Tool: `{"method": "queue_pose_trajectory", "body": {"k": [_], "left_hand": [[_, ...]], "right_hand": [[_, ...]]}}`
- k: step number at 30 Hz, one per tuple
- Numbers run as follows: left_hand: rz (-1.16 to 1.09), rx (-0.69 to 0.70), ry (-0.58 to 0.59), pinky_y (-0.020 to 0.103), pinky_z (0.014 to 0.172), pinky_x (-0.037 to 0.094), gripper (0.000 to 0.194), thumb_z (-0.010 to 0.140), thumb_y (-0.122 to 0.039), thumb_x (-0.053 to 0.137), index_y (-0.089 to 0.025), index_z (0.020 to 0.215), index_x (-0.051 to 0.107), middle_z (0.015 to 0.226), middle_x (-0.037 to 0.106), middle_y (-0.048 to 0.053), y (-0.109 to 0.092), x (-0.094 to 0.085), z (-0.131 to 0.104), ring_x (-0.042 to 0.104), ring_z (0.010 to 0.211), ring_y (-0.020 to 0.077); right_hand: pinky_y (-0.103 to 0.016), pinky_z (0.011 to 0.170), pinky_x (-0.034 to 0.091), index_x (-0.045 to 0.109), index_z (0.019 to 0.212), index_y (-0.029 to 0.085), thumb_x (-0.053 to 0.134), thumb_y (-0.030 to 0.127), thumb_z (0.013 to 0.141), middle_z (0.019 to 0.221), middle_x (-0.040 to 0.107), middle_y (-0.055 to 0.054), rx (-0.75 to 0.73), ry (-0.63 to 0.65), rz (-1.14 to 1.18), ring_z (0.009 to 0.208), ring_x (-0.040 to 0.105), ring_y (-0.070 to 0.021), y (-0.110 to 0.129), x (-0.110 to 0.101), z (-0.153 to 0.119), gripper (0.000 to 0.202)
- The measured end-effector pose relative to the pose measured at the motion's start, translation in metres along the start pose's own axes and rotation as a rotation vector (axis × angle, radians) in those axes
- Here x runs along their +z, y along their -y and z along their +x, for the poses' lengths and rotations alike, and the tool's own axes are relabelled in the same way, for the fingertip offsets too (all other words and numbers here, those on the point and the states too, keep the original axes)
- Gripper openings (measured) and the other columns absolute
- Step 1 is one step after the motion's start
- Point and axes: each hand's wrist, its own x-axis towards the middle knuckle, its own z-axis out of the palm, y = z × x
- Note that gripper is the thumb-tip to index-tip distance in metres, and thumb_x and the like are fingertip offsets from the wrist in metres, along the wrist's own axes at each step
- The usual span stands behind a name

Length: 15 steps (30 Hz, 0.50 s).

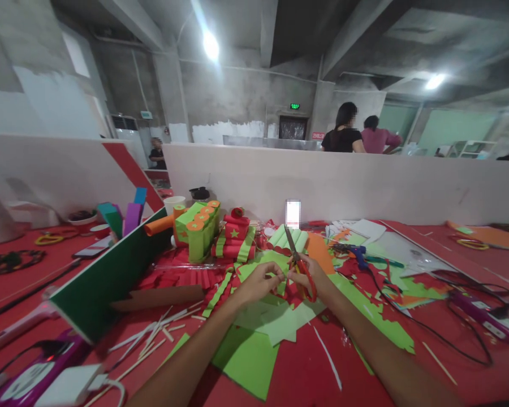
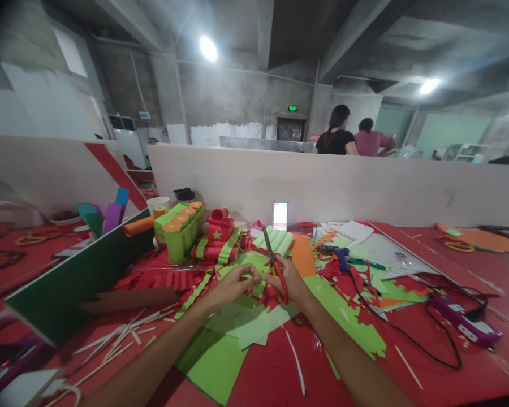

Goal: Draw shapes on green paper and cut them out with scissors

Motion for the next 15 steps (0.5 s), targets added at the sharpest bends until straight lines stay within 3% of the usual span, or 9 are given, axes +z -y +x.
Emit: {"method": "queue_pose_trajectory", "body": {"k": [9,15], "left_hand": [[-0.085,-0.023,-0.062,0.02,0.048,0.038,0.021,0.078,-0.037,0.059,-0.017,0.077,0.053,0.063,0.052,-0.004,-0.0016,0.0059,0.0017,0.049,0.049,0.0087],[-0.138,-0.001,-0.198,0.019,0.045,0.037,0.021,0.079,-0.038,0.058,-0.018,0.078,0.052,0.059,0.052,-0.005,0.006,0.0015,0.0052,0.049,0.044,0.0079]], "right_hand": [[-0.021,0.049,0.039,0.053,0.091,0.018,0.075,0.035,0.067,0.066,0.052,0.005,-0.056,-0.107,0.052,0.052,0.048,-0.0089,0.0059,0.002,-0.0027,0.037],[-0.02,0.045,0.037,0.052,0.098,0.02,0.074,0.049,0.069,0.066,0.051,0.005,0.035,0.074,0.028,0.049,0.044,-0.0081,0.0053,-0.005,-0.0037,0.046]]}}
